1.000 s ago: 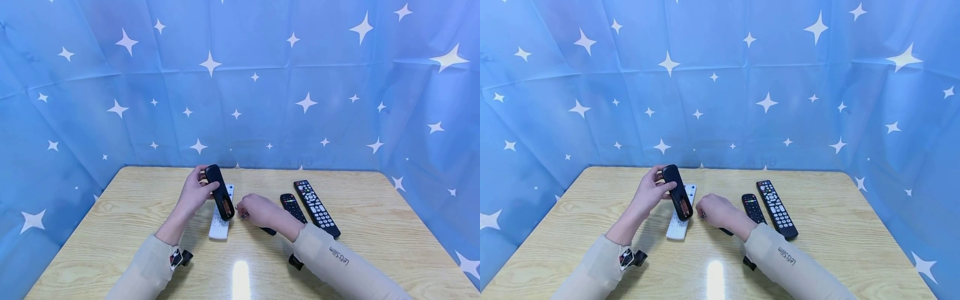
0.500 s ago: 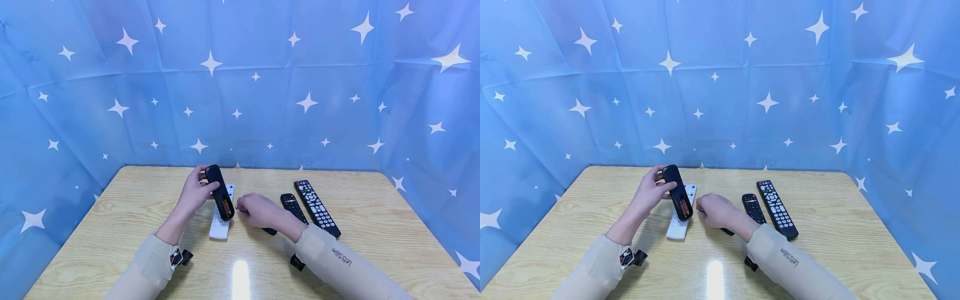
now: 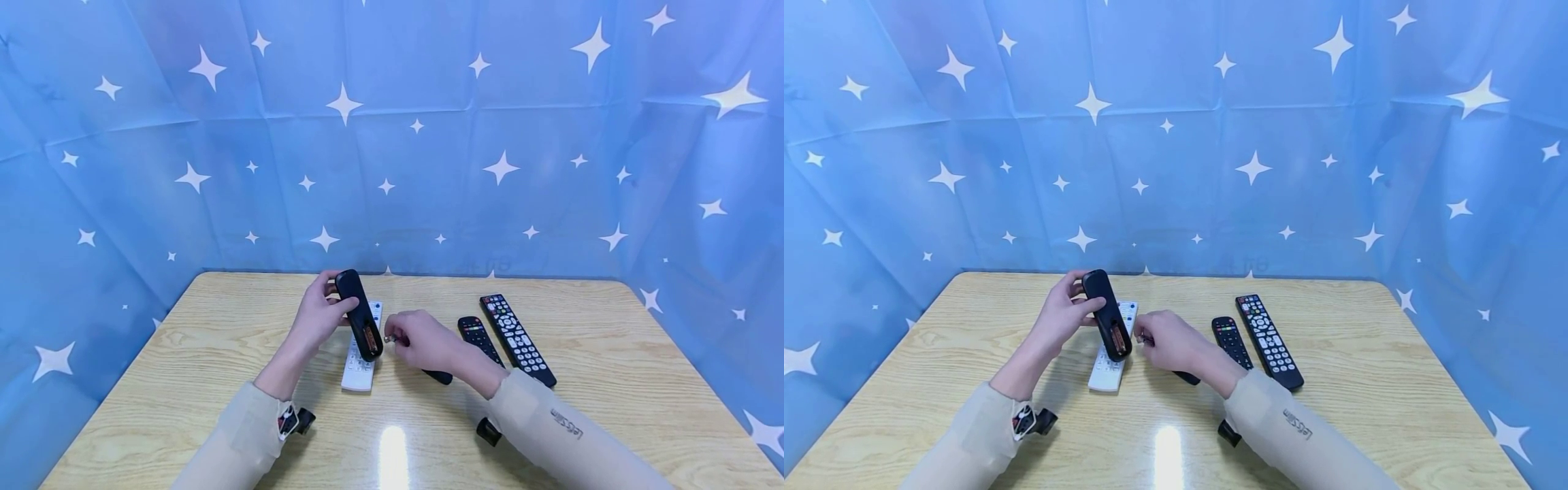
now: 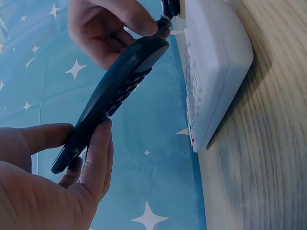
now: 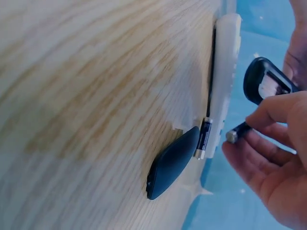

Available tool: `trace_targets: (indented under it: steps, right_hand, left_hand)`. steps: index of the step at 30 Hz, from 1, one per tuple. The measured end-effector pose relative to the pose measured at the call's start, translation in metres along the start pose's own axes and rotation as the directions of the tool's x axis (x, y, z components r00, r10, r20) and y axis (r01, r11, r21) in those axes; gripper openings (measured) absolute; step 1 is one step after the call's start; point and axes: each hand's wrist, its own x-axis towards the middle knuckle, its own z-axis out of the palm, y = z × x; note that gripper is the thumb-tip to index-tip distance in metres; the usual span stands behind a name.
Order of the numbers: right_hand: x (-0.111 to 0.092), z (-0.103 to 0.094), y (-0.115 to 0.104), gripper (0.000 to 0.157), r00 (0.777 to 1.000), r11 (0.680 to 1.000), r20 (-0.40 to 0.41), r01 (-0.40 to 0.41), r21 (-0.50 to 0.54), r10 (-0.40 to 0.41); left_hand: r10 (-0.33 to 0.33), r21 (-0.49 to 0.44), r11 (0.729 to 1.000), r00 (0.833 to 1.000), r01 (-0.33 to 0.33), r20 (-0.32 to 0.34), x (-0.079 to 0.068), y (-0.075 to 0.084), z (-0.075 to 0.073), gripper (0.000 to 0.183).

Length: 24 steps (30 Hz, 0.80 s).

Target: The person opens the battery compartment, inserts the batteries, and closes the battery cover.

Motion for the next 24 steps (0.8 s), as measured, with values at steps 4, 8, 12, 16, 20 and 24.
trace_targets:
  steps: [4, 8, 12, 16, 20, 24]
  right_hand:
    - [-0.002, -0.002, -0.002, 0.019, 0.999, 0.999, -0.049, -0.010, 0.050, 0.013]
    - [-0.003, -0.004, -0.003, 0.020, 0.996, 0.996, -0.091, 0.005, 0.085, 0.002]
    - [-0.004, -0.006, -0.005, 0.021, 0.992, 0.993, -0.122, 0.019, 0.118, -0.005]
    - [-0.004, -0.007, -0.009, 0.019, 0.987, 0.991, -0.158, 0.024, 0.133, -0.003]
    - [-0.004, -0.007, -0.014, 0.017, 0.982, 0.987, -0.188, 0.025, 0.157, 0.005]
    - [-0.004, -0.008, -0.019, 0.017, 0.978, 0.982, -0.206, 0.023, 0.187, 0.016]
  left_hand:
    - [-0.005, 0.005, 1.000, 1.000, 0.005, -0.004, 0.000, 0.000, 0.000, 0.051]
    - [-0.008, 0.006, 1.000, 1.000, 0.008, -0.006, 0.001, 0.000, 0.000, 0.051]
    - [-0.013, -0.006, 1.000, 1.000, 0.013, -0.002, 0.001, 0.000, 0.001, 0.051]
    - [-0.012, -0.020, 1.000, 1.000, 0.012, 0.008, 0.001, -0.001, 0.002, 0.051]
    - [0.011, -0.029, 1.000, 1.000, -0.011, 0.014, 0.000, -0.001, 0.003, 0.049]
    - [0.018, -0.027, 0.999, 1.000, -0.017, 0.015, 0.000, -0.001, 0.005, 0.048]
